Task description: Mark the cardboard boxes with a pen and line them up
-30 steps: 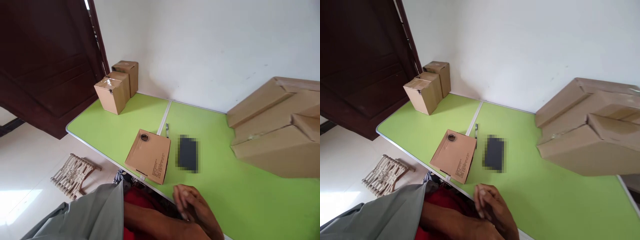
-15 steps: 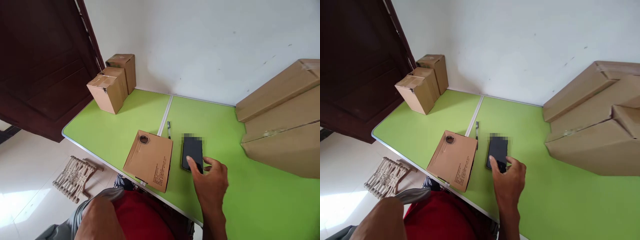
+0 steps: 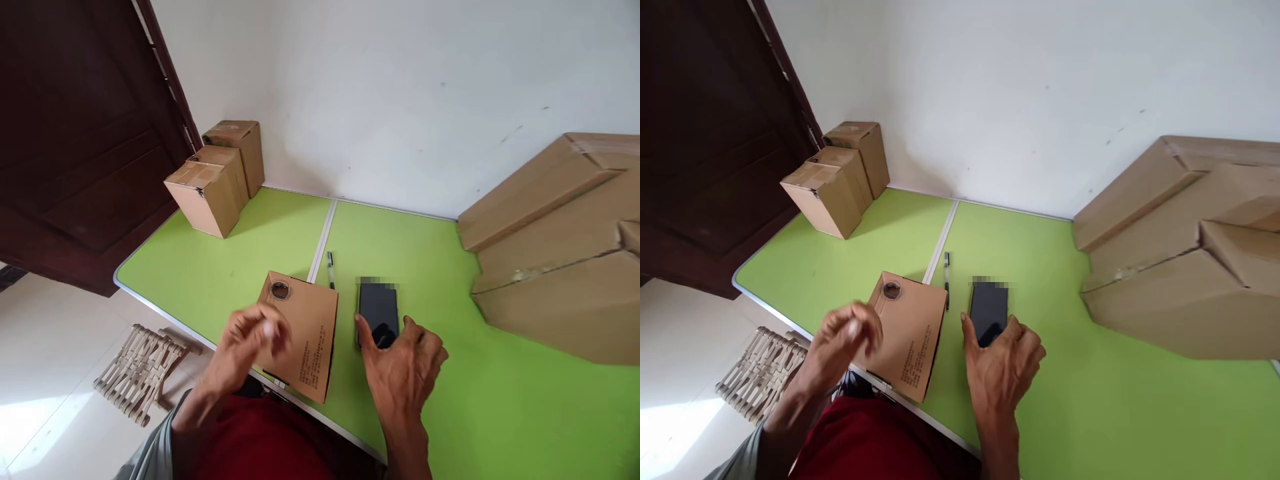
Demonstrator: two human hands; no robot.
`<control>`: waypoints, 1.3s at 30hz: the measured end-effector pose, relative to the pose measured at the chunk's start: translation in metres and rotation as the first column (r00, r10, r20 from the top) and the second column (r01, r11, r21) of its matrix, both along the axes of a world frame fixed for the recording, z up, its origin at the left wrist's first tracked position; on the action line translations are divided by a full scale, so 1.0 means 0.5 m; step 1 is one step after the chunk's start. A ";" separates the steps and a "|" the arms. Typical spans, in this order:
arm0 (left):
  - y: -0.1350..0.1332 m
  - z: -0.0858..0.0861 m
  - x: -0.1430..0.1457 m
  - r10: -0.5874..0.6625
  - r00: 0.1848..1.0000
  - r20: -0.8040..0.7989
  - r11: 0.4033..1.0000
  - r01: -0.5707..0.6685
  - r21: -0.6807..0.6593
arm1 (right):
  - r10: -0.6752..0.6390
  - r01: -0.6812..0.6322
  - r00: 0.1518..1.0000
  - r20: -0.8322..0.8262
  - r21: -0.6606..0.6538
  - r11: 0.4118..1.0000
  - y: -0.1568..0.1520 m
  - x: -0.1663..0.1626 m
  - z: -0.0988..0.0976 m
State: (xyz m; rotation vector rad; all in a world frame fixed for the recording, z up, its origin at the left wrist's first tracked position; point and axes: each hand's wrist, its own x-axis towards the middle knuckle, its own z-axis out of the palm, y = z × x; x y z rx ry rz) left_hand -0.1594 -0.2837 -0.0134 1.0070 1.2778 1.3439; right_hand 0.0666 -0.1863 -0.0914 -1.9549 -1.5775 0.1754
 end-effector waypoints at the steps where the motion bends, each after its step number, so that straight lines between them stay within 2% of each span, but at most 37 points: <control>1: 0.044 -0.024 -0.027 0.151 0.988 -0.039 0.988 -0.149 0.039 | 0.067 -0.058 0.990 -0.125 0.075 0.995 -0.012 -0.006 -0.004; 3: 0.115 -0.074 -0.072 0.345 0.932 -0.114 0.937 -0.335 0.100 | 0.182 -0.142 0.895 -0.408 0.126 0.982 -0.036 -0.029 -0.012; 4: 0.139 -0.096 -0.087 0.355 0.927 -0.124 0.934 -0.345 0.094 | 0.201 -0.174 0.820 -0.537 0.102 0.980 -0.046 -0.044 -0.016; 6: 0.167 -0.133 -0.100 0.287 0.950 -0.121 0.958 -0.284 0.043 | 0.187 -0.240 0.672 -0.717 0.028 0.970 -0.054 -0.074 -0.024; 8: 0.175 -0.155 -0.096 0.199 0.975 -0.104 0.980 -0.200 -0.002 | 0.178 -0.317 0.550 -0.816 -0.006 0.948 -0.047 -0.094 -0.034; 12: 0.170 -0.162 -0.069 0.070 0.996 -0.063 0.997 -0.072 -0.033 | 0.162 -0.434 0.321 -0.933 0.008 0.901 -0.025 -0.093 -0.046; 14: 0.161 -0.153 -0.056 0.043 0.998 -0.035 0.998 -0.044 -0.034 | 0.141 -0.437 0.255 -0.957 0.016 0.899 -0.026 -0.083 -0.046; 16: 0.147 -0.141 -0.047 -0.001 0.999 0.052 0.999 0.003 -0.039 | 0.146 -0.415 0.228 -0.963 0.040 0.909 -0.036 -0.072 -0.041; 18: 0.131 -0.130 -0.042 -0.057 0.988 0.147 0.996 0.066 -0.055 | 0.166 -0.385 0.263 -0.951 0.055 0.921 -0.048 -0.058 -0.032; 19: 0.123 -0.127 -0.042 -0.078 0.980 0.185 0.993 0.092 -0.071 | 0.180 -0.375 0.310 -0.933 0.054 0.926 -0.051 -0.048 -0.026; 20: 0.116 -0.126 -0.042 -0.084 0.973 0.213 0.990 0.105 -0.091 | 0.193 -0.355 0.383 -0.903 0.049 0.934 -0.050 -0.036 -0.021; 22: 0.105 -0.129 -0.041 -0.063 0.963 0.262 0.986 0.101 -0.135 | 0.209 -0.274 0.595 -0.776 0.049 0.960 -0.035 -0.006 -0.014; 24: 0.100 -0.135 -0.035 -0.042 0.945 0.323 0.982 0.099 -0.161 | 0.154 -0.156 0.821 -0.549 0.043 0.987 -0.006 0.024 -0.014; 26: 0.099 -0.139 -0.023 -0.051 0.936 0.348 0.981 0.112 -0.158 | 0.053 -0.053 0.936 -0.347 0.009 0.999 0.029 0.044 -0.024; 28: 0.100 -0.141 -0.010 -0.085 0.935 0.346 0.981 0.139 -0.137 | -0.012 -0.003 0.962 -0.274 -0.054 0.999 0.060 0.050 -0.042; 33: 0.102 -0.144 0.009 -0.161 0.924 0.346 0.981 0.188 -0.044 | -0.093 0.048 0.948 -0.303 -0.154 0.987 0.094 0.042 -0.074; 36: 0.100 -0.151 0.009 -0.147 0.927 0.344 0.986 0.163 -0.018 | -0.139 0.066 0.933 -0.333 -0.222 0.973 0.089 0.051 -0.066; 39: 0.097 -0.155 0.006 -0.094 0.955 0.283 0.995 0.103 -0.016 | -0.133 0.026 0.910 -0.393 -0.267 0.963 0.067 0.066 -0.047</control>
